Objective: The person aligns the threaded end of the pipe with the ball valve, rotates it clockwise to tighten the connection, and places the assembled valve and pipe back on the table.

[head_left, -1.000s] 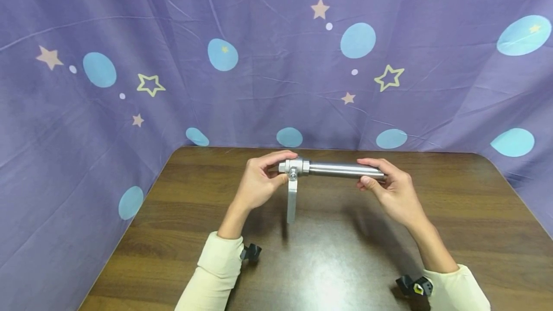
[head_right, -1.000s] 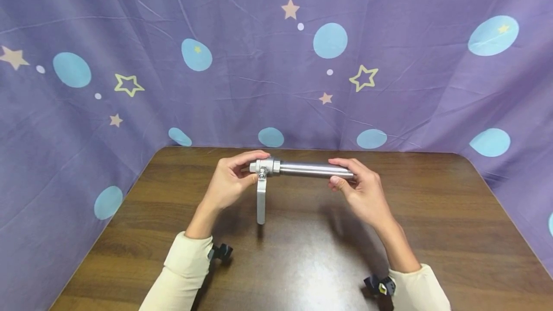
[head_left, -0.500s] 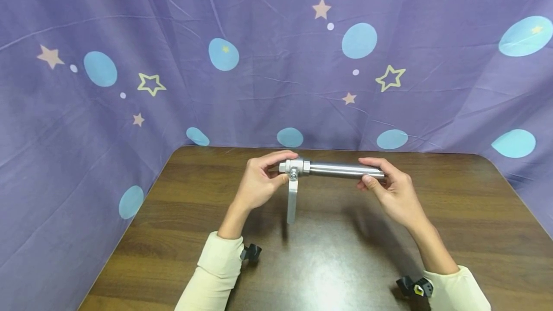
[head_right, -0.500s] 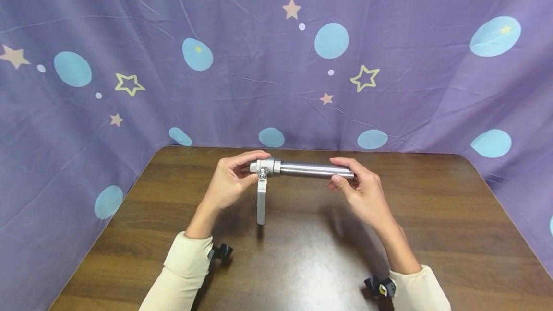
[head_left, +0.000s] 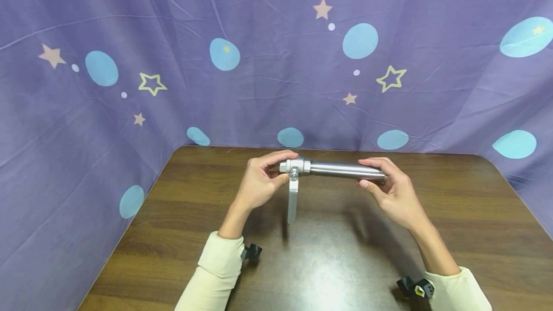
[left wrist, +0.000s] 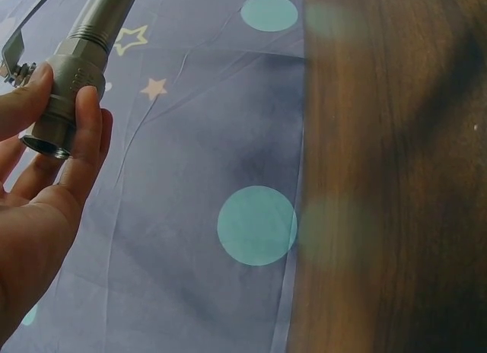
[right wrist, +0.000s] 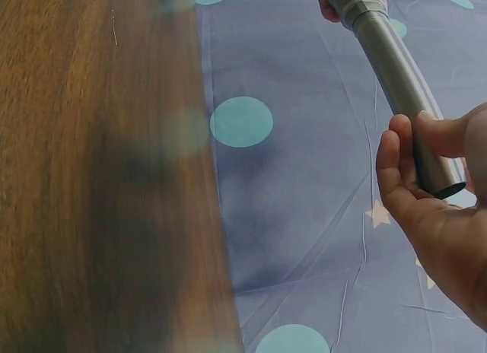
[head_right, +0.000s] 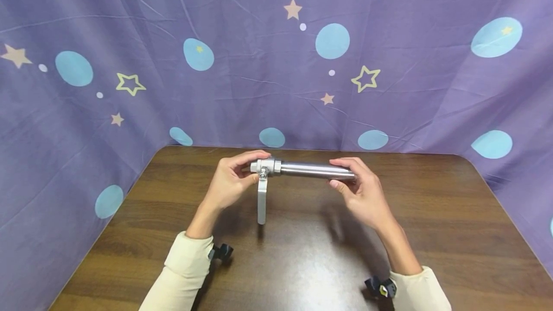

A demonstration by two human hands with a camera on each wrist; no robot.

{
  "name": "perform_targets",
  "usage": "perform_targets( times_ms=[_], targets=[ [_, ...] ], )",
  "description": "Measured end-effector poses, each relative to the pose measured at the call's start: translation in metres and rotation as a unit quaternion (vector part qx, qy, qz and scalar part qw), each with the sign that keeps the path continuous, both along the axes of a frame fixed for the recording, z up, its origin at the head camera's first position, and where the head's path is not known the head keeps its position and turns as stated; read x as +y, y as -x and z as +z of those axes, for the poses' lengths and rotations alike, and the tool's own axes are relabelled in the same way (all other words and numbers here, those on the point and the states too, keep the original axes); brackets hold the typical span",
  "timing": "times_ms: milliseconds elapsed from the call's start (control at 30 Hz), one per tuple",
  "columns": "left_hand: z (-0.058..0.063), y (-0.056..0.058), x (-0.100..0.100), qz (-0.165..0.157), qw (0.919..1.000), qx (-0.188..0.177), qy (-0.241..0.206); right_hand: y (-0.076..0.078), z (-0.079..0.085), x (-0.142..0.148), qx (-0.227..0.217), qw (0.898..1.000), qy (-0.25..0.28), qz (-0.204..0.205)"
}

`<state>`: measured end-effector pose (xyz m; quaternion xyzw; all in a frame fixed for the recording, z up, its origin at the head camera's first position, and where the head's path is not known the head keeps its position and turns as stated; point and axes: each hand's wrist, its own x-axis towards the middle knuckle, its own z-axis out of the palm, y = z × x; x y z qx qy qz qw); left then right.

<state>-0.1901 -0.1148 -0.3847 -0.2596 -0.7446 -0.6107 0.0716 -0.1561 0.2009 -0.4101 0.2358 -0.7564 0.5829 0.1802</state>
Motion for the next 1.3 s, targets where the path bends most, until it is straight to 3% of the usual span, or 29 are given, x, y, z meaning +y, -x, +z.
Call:
perform_targets(
  times_ms=[667,1300],
  targets=[
    [0.0011,-0.0003,0.0,-0.005,1.0,0.003,0.005,0.0017,0.0001,0.0005,0.009,1.0,-0.005,-0.019],
    [-0.0002,0.0018,-0.0016,-0.001,0.9998,0.015,0.011,0.0005,0.0,0.001,-0.017,1.0,-0.012,-0.017]
  ],
)
